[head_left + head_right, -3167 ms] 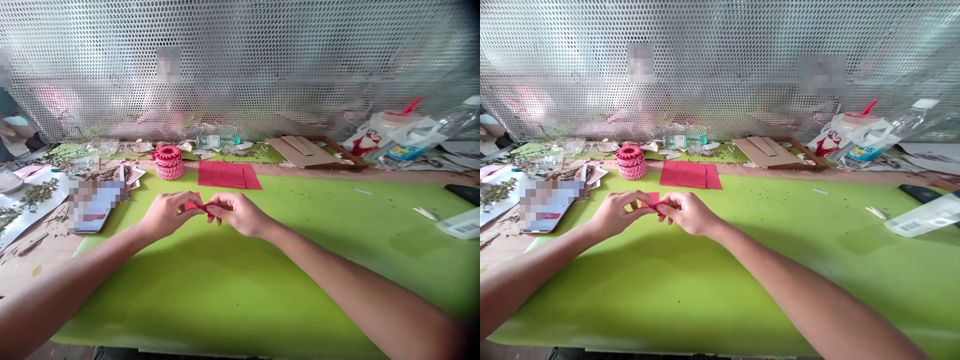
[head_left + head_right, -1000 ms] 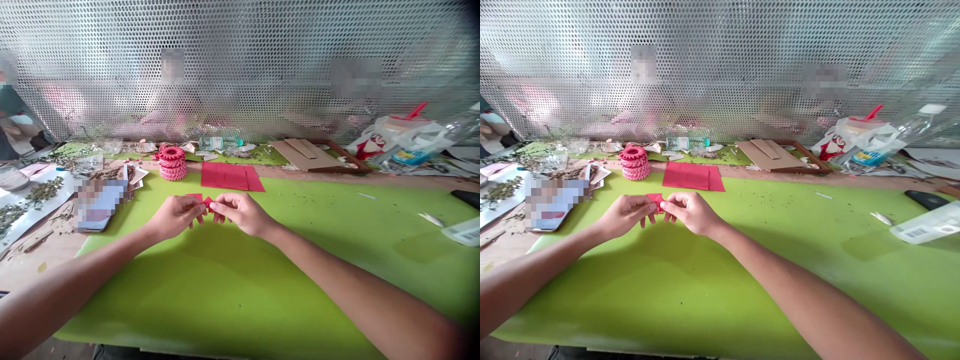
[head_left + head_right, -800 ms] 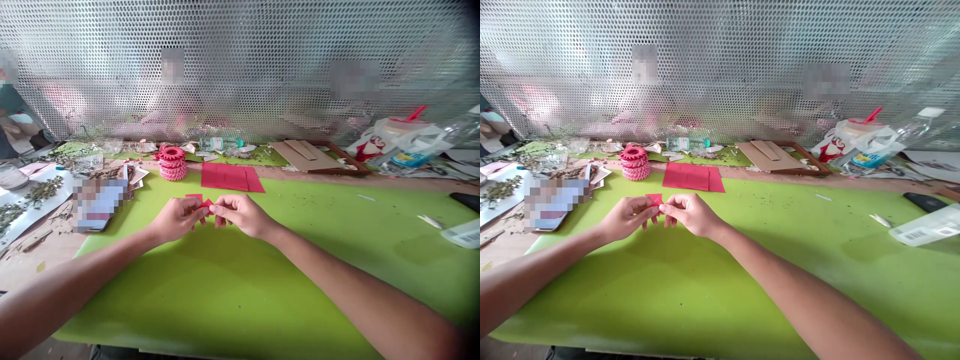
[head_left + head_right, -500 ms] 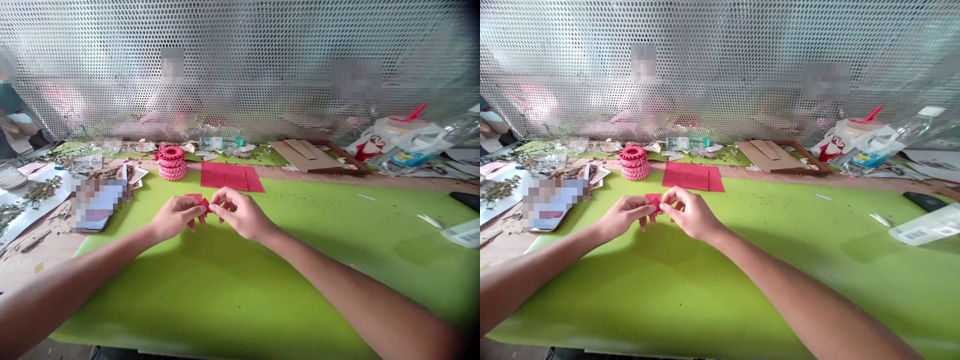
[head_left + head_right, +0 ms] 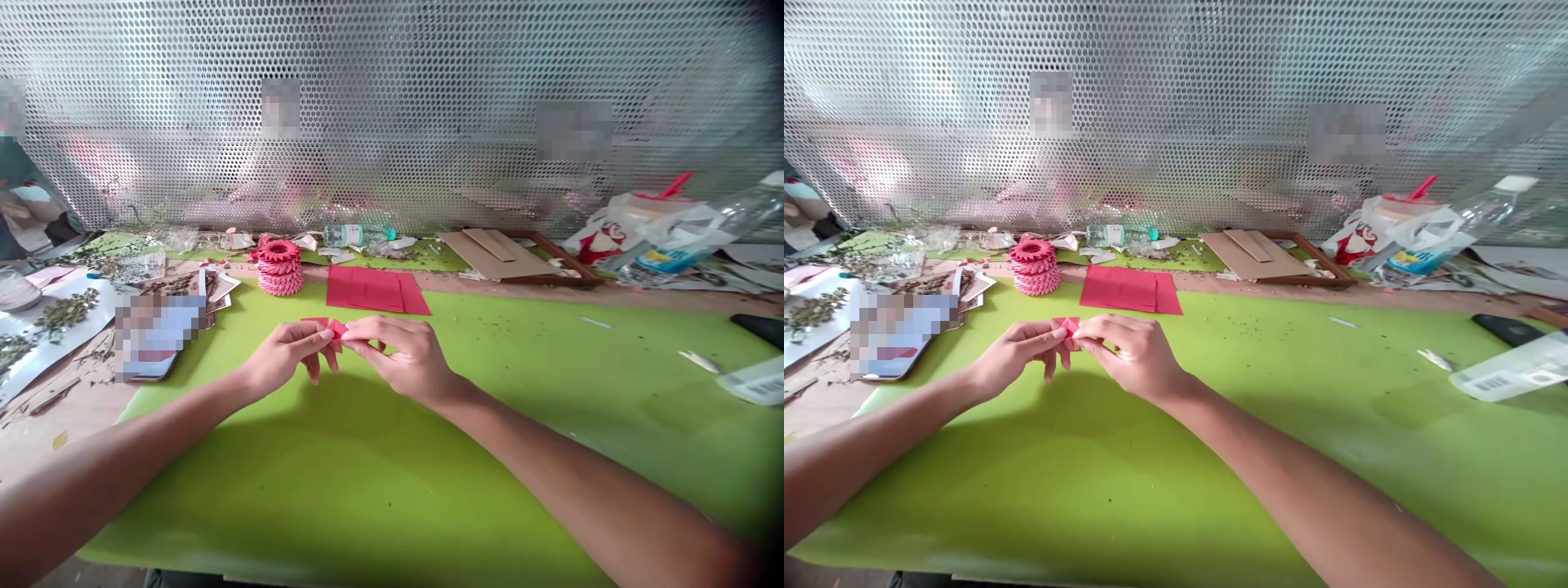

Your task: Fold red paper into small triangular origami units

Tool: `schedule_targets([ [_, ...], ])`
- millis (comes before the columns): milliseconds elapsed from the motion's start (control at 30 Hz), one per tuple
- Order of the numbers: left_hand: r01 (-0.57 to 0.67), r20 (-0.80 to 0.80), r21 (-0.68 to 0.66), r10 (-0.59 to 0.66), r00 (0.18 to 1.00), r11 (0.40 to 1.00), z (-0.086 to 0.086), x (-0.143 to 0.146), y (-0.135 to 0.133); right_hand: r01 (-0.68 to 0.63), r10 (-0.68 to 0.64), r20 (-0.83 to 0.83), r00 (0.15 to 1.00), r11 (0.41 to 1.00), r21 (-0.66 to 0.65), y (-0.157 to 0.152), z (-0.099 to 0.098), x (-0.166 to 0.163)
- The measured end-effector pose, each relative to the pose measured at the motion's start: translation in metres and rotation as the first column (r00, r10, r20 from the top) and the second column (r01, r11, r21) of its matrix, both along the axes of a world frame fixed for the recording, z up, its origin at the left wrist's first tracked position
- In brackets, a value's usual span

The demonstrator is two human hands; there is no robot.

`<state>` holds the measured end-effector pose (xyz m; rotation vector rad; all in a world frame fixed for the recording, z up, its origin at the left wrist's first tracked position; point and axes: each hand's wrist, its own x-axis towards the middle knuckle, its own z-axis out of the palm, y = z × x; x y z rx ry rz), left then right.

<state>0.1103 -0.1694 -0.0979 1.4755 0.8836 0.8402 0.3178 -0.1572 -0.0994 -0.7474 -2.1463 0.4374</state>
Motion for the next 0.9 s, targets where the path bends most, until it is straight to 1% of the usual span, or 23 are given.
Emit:
schedule_targets([
  [67, 0.009, 0.009, 0.027, -0.01, 1.0, 1.0, -0.001, 0.0, 0.0, 0.024, -0.028, -0.056, 0.998, 0.998, -0.056, -0.001, 0.0, -0.001],
  [133, 0.001, -0.006, 0.068, -0.001, 1.0, 0.998, -0.002, 0.001, 0.0, 0.052, -0.071, -0.112, 0.991, 0.985, -0.165, -0.002, -0.001, -0.004],
  [233, -0.023, -0.053, 0.15, 0.031, 0.998, 0.988, -0.006, 0.001, 0.001, 0.053, -0.124, -0.177, 0.976, 0.932, -0.359, -0.001, -0.001, -0.007],
  [333, -0.012, -0.104, 0.236, 0.038, 0.994, 0.972, -0.009, -0.001, 0.002, -0.006, -0.125, -0.251, 0.96, 0.886, -0.464, 0.0, -0.001, -0.009],
  [400, 0.009, -0.175, 0.303, 0.046, 0.984, 0.953, -0.009, -0.003, 0.002, -0.025, -0.122, -0.265, 0.956, 0.872, -0.49, 0.001, -0.002, -0.009],
  [500, 0.051, -0.313, 0.408, 0.086, 0.946, 0.912, -0.007, -0.006, 0.002, -0.016, -0.116, -0.231, 0.966, 0.866, -0.5, 0.001, -0.002, -0.009],
  [567, 0.076, -0.359, 0.444, 0.1, 0.928, 0.893, -0.005, -0.007, 0.002, -0.018, -0.106, -0.216, 0.971, 0.863, -0.505, 0.001, -0.002, -0.009],
  [667, 0.085, -0.368, 0.443, 0.094, 0.925, 0.893, -0.004, -0.007, 0.001, -0.048, -0.083, -0.222, 0.972, 0.85, -0.524, 0.001, -0.001, -0.009],
  [900, 0.02, -0.356, 0.417, 0.143, 0.924, 0.909, -0.004, -0.002, -0.003, -0.082, -0.053, -0.223, 0.973, 0.828, -0.555, 0.0, -0.001, -0.011],
])
